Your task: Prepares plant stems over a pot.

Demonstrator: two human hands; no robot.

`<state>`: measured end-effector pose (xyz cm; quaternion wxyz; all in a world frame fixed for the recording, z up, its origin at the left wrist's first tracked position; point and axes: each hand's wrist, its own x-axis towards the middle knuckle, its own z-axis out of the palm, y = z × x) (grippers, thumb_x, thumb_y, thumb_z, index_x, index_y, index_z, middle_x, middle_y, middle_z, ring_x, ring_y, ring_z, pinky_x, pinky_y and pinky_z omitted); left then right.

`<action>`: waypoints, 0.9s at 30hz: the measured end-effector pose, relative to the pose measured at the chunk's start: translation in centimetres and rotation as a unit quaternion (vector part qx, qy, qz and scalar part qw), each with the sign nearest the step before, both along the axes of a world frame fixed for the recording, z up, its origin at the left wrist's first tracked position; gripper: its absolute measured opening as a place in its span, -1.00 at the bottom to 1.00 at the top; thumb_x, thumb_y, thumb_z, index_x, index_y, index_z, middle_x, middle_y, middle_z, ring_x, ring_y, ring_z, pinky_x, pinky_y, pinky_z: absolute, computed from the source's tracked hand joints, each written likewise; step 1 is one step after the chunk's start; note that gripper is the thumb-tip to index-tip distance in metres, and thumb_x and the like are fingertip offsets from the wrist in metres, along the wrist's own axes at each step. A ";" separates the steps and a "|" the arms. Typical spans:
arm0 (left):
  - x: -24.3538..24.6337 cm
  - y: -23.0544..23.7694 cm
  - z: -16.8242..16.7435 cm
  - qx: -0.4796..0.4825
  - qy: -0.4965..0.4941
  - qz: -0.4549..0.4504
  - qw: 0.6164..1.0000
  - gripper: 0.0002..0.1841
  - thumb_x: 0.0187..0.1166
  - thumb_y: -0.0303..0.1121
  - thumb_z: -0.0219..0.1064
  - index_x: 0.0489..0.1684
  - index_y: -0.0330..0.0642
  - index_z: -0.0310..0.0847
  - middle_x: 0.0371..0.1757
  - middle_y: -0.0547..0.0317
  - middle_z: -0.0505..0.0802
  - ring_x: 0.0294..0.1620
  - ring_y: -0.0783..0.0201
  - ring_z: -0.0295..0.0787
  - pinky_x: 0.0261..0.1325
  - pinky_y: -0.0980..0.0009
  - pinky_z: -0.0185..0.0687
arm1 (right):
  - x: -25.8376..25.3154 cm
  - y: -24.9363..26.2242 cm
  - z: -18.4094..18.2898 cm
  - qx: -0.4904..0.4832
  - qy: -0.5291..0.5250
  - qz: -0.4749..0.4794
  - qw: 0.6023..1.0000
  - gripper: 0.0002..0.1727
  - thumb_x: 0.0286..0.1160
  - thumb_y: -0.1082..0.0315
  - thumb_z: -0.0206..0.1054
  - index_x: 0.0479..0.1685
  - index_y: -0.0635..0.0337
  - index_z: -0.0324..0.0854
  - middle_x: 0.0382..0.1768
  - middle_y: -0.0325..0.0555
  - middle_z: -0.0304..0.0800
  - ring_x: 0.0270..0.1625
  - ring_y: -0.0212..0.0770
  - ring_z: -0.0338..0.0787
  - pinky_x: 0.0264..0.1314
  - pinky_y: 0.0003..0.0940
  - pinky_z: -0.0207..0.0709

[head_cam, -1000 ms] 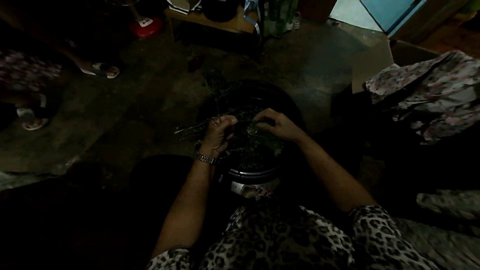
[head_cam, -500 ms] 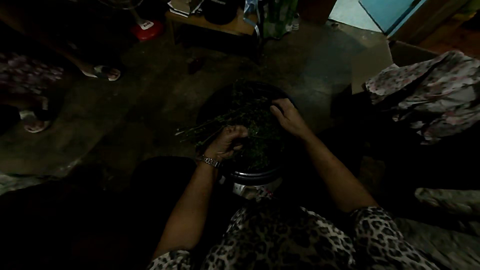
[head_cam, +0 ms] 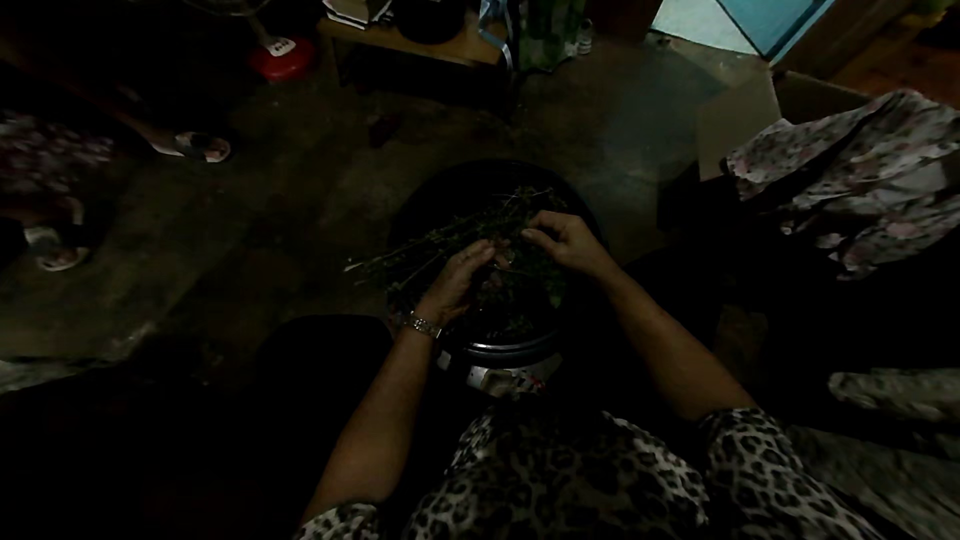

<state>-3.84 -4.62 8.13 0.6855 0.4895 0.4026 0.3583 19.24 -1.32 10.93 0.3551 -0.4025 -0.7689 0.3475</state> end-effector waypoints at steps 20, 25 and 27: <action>0.7 -0.1 0.8 0.074 0.141 0.069 0.985 -0.85 0.72 -0.43 0.28 -0.21 -0.29 0.72 -0.46 0.29 0.78 -0.58 0.53 0.64 -0.44 0.59 0.66 | -0.3 0.5 -0.9 0.241 -0.122 -0.048 0.962 -0.59 0.60 0.11 0.36 0.29 0.14 0.76 0.39 0.20 0.65 0.56 0.39 0.45 0.54 0.45 0.21; 0.5 -0.1 0.9 0.111 0.175 0.059 0.976 -0.79 0.63 -0.50 0.38 0.15 -0.31 0.65 -0.28 0.16 0.80 -0.50 0.47 0.69 -0.39 0.56 0.69 | 0.1 0.7 -1.4 0.147 -0.150 0.028 0.977 -0.80 0.57 0.28 0.38 -0.10 0.20 0.85 0.26 0.10 0.76 0.48 0.26 0.57 0.55 0.45 0.19; 0.3 0.0 1.0 0.122 0.171 0.058 0.976 -0.85 0.60 -0.53 0.39 0.03 -0.32 0.67 -0.31 0.17 0.81 -0.51 0.47 0.70 -0.39 0.56 0.70 | 0.5 0.7 -0.7 0.086 -0.112 0.042 0.989 -0.81 0.62 0.36 0.33 -0.07 0.27 0.81 0.12 0.10 0.81 0.34 0.15 0.69 0.51 0.34 0.29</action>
